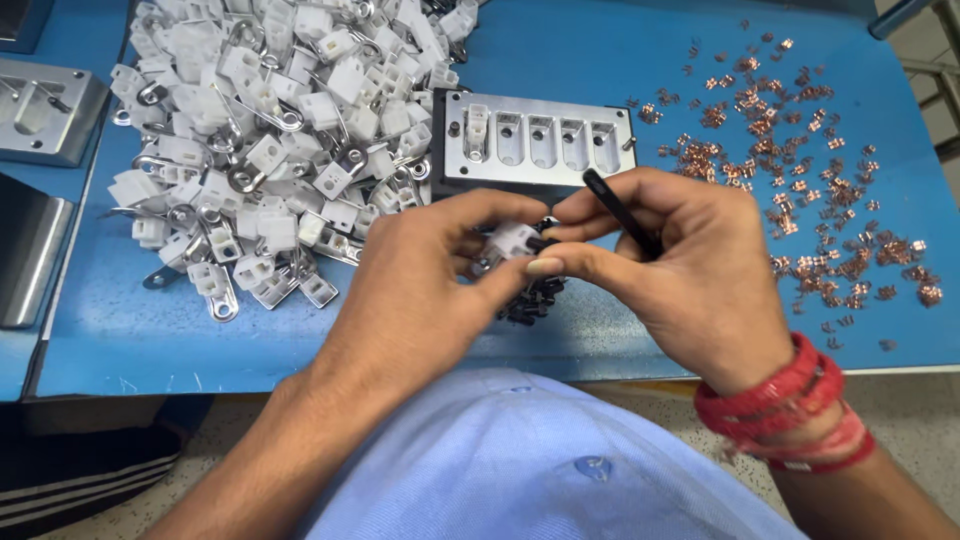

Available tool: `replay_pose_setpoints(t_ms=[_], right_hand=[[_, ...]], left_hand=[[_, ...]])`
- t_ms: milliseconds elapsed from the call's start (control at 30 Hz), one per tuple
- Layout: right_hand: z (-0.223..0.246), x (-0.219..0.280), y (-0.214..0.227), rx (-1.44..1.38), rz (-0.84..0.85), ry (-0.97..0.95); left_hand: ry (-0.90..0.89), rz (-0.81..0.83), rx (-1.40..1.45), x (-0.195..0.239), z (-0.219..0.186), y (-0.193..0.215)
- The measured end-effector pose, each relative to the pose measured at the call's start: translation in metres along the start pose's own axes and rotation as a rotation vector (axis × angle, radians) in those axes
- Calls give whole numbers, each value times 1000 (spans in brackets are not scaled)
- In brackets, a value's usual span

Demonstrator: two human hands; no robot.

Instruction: The person uses tweezers to pick up small copper contacts and inserts them into white plastic connector housings. The person repeatedly picks up a housing, places a contact inside, and sets the assembled unit aside on the table.

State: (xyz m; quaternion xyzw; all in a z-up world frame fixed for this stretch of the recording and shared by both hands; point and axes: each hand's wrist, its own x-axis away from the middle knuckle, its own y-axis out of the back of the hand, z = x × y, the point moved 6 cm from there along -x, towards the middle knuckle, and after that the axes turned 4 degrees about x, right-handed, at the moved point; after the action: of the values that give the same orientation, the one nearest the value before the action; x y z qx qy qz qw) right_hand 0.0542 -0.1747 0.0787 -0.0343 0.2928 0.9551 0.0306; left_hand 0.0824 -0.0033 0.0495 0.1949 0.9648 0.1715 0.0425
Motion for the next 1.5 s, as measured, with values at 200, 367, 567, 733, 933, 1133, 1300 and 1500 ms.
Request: replay_pose_setpoints(t_ms=[200,367,567,733,933,1133,1300,1500], right_hand=[[-35,2,2,-168,88,-12],[-33,15,15,-111,198,192],[-1,34,62,186,9,253],[19,44,77,56,-108,336],[28,44,27,83,-111,404],[22,54,37,67,-225,396],[19,49,70,112,-365,314],[3,47,99,195,-376,246]], left_hand=[[-1,69,7,-4,-11,-18],[57,-70,91,-13,-9,-29],[174,-75,70,-13,-8,-42],[341,8,29,-12,1,-40],[135,44,0,-14,-6,-29],[415,292,-279,-22,20,-12],[-364,-70,-235,-77,-4,14],[-452,-167,-530,-95,7,2]])
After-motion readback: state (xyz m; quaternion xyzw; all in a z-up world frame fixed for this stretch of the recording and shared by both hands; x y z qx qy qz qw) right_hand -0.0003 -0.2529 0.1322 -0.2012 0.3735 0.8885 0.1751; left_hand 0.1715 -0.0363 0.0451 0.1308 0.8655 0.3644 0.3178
